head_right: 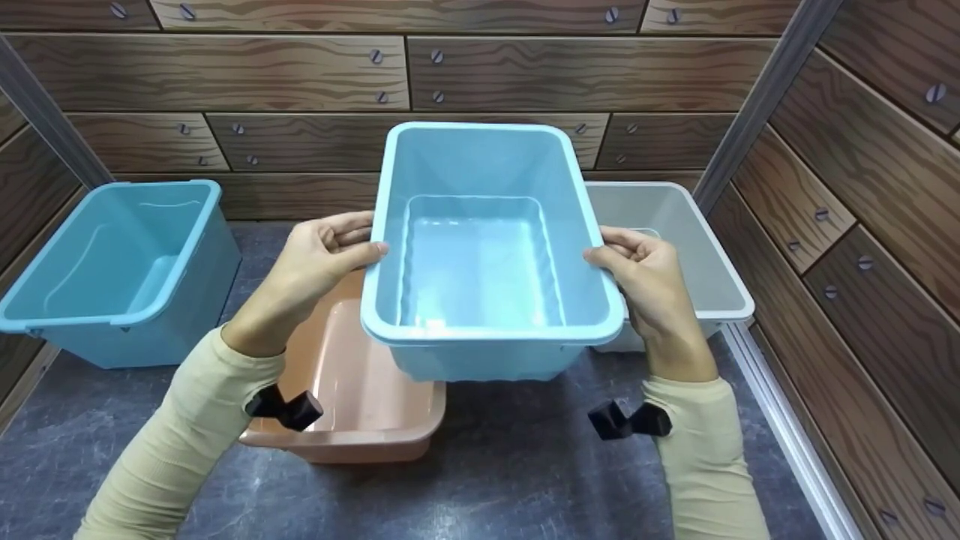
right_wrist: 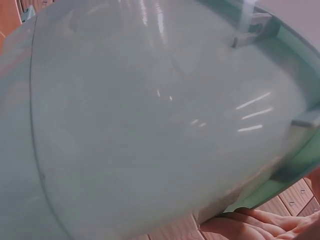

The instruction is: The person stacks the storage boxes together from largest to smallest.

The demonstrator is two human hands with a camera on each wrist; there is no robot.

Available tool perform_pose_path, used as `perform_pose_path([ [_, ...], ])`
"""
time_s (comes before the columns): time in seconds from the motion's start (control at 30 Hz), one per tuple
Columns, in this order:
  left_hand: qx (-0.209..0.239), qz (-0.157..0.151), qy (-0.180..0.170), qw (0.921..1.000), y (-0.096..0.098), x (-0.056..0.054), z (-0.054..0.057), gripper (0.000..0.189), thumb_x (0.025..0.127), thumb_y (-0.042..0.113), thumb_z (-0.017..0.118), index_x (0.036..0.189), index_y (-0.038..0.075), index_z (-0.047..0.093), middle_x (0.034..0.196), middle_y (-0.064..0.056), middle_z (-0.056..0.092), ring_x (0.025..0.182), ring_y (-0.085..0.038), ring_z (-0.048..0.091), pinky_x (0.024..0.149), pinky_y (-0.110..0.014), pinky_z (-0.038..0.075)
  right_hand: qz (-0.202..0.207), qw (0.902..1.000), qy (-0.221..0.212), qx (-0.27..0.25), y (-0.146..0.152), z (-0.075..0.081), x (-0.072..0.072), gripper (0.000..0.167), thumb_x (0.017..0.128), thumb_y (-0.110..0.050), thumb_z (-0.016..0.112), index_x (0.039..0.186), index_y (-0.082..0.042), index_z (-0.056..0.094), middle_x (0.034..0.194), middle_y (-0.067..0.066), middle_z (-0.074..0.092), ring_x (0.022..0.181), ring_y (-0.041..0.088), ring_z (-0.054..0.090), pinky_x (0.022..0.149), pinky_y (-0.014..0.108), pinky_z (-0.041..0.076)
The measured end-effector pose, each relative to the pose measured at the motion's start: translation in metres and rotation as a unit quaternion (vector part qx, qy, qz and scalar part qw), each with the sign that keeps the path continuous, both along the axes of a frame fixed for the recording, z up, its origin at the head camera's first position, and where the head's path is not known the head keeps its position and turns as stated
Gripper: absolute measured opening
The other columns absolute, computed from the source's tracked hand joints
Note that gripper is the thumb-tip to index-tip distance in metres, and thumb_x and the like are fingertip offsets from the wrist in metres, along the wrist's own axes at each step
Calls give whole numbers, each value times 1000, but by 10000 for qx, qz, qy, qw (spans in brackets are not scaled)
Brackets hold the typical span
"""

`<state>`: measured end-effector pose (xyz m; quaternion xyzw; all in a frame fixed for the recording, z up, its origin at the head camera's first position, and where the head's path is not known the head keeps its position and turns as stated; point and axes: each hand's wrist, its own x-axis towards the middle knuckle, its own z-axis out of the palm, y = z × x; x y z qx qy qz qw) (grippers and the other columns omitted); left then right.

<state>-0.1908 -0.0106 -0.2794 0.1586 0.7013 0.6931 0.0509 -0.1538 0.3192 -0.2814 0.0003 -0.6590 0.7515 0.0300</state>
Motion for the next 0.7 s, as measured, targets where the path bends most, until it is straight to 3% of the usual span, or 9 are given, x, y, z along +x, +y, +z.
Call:
perform_pose_path([
  [0.7,-65,-3,1,10000,-8,2,0,50,84,1,64,131,-12,50,129,-29,60,120,-34,61,99,-34,53,141,9998,116,22,-5,-1,1,28,90,6,56,97,-13,75,86,1,77,75,12,74,62,27,61],
])
